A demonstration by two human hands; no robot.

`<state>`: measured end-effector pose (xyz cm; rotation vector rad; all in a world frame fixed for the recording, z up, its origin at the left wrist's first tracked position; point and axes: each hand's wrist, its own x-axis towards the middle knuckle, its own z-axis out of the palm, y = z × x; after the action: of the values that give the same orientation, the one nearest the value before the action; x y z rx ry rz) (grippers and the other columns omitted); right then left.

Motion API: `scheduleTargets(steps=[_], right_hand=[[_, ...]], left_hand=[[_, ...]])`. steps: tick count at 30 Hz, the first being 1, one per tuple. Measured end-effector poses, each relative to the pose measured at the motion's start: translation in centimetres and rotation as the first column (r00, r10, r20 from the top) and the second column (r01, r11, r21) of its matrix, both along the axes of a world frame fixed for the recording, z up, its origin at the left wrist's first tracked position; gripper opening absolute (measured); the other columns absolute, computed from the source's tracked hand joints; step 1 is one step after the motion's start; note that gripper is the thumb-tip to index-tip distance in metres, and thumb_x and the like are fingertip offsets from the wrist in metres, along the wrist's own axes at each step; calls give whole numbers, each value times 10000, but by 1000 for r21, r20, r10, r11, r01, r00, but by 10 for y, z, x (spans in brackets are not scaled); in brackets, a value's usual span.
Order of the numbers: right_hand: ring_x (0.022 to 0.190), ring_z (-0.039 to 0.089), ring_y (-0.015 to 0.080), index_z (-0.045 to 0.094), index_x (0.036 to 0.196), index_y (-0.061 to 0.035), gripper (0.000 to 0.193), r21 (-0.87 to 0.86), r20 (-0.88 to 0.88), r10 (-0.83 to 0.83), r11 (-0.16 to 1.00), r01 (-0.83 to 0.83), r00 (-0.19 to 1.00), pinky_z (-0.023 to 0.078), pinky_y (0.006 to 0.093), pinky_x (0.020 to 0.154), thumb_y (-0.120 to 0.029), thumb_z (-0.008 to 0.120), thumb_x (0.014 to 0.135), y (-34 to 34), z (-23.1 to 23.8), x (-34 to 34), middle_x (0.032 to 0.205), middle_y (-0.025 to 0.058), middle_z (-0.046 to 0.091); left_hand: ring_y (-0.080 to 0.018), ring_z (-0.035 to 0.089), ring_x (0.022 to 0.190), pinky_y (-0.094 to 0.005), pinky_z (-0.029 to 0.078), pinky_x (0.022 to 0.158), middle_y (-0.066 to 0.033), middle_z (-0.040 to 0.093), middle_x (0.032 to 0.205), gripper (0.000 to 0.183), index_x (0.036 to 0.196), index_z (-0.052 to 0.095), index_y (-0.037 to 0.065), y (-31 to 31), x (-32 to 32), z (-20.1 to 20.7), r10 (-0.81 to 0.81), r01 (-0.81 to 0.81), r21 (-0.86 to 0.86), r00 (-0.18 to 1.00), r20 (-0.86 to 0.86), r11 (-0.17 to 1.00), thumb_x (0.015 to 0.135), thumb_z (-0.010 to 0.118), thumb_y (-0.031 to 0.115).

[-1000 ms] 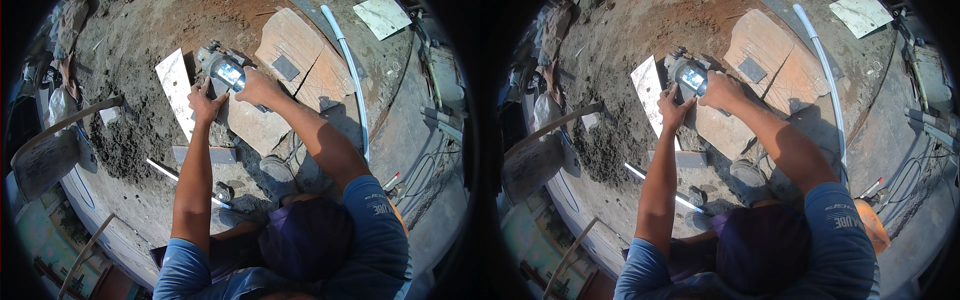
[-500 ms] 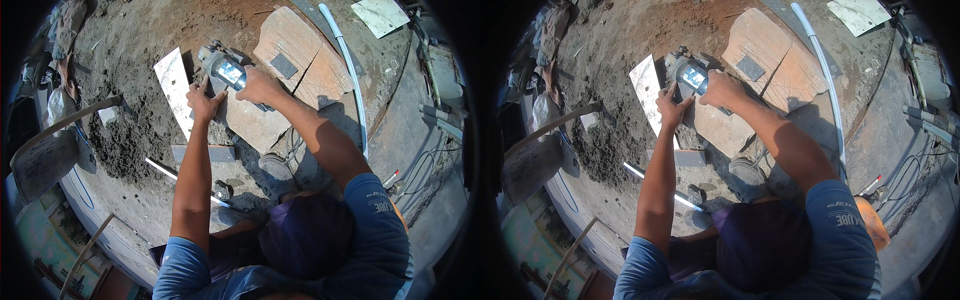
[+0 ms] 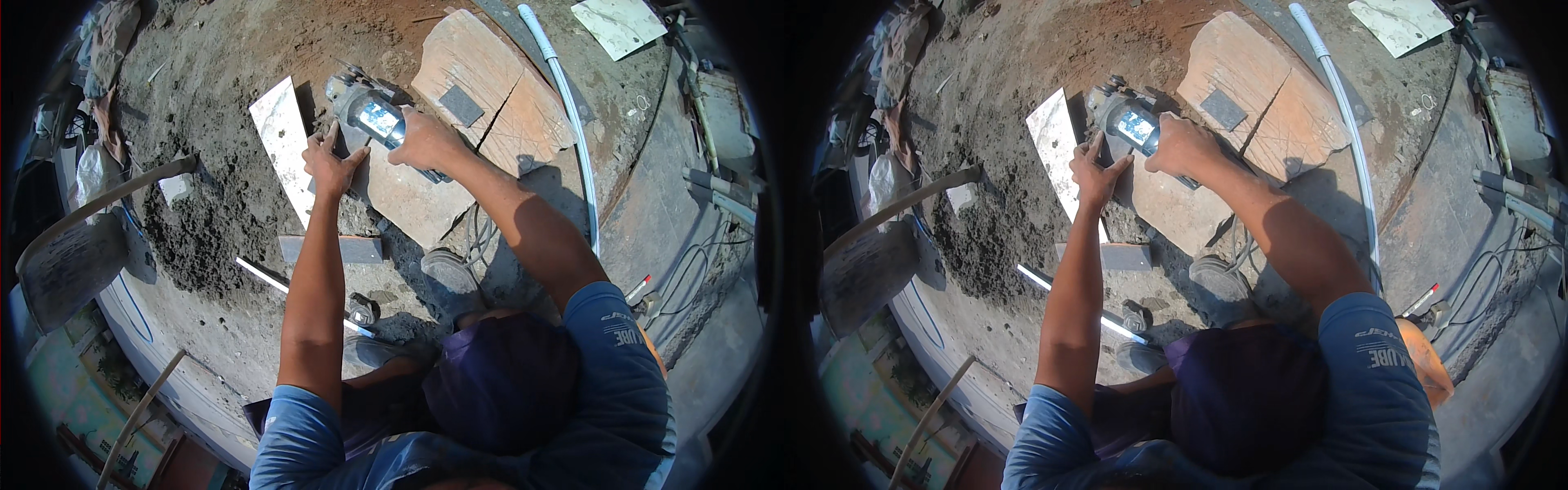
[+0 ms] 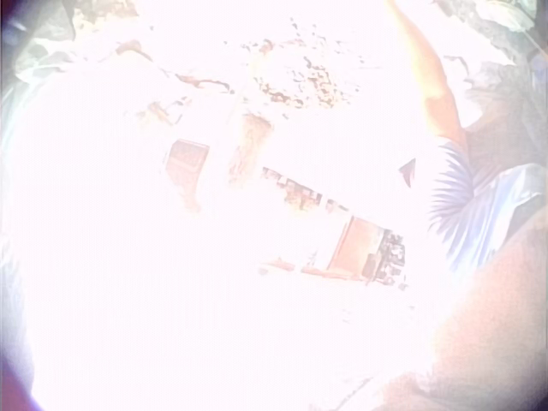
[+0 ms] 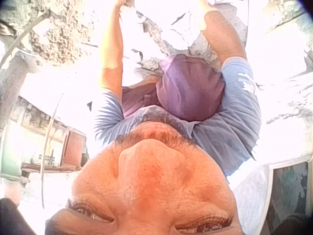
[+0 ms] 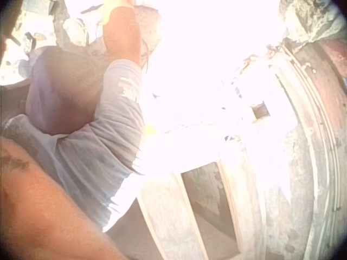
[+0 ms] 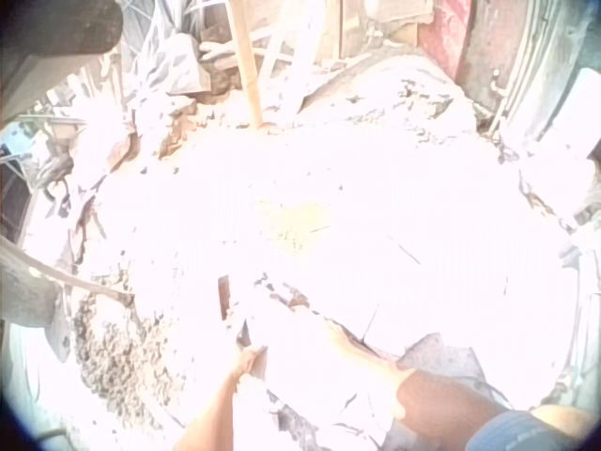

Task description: The person uses an angle grinder to cut rectangular tiles on a construction site. They hold the tiles with one hand and guide the grinder with the other, cutting multiple pieces and placing them aside.

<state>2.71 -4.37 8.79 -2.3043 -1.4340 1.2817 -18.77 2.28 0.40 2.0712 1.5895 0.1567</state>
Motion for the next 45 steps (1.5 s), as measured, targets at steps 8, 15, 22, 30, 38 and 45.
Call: scheduleTargets(steps=[8,15,22,30,38,45], right_hand=[[1234,619,401,519,1359,11,797,-16,-12,19,1000,-20,1000,500,461,1049,-332,802,698,-3,5,3,1293,256,642],[1222,628,400,506,1374,10,813,-24,-2,11,1000,-11,1000,504,456,1045,-320,813,697,-7,10,4,1283,252,651],[1214,632,399,522,1344,10,782,-45,-6,8,999,-9,1000,509,454,1037,-320,817,699,-10,18,6,1276,251,656],[1169,651,409,544,1290,8,729,-34,-2,5,999,-5,1000,521,462,1008,-314,811,693,-15,14,8,1200,260,681],[1177,646,409,547,1281,10,708,-34,-7,8,999,-8,1000,522,466,1003,-306,800,700,-20,10,10,1211,263,676],[1191,638,405,552,1269,11,695,-64,-8,13,998,-13,1000,517,471,1009,-304,797,700,-22,14,12,1213,260,673]], left_hand=[[-364,473,1254,-502,390,1085,-168,513,1324,890,1461,589,195,0,1,3,10,-10,-4,1000,-23,1000,693,895,527],[-354,474,1254,-502,386,1094,-166,511,1323,894,1465,587,198,0,1,1,12,-12,-6,999,-35,1000,693,897,525],[-370,448,1264,-521,356,1096,-158,498,1358,914,1474,578,210,0,-1,-1,19,-19,-13,1000,-17,1000,680,903,526],[-375,433,1290,-514,348,1121,-165,491,1367,885,1474,575,198,0,0,2,18,-19,-39,1000,-12,999,709,891,512],[-373,437,1287,-511,351,1123,-165,485,1368,888,1473,577,193,0,1,4,25,-26,-40,1000,-15,999,706,895,509],[-362,447,1257,-515,355,1096,-142,499,1363,924,1473,579,222,0,-1,-3,31,-31,-25,999,-11,999,664,912,521]])
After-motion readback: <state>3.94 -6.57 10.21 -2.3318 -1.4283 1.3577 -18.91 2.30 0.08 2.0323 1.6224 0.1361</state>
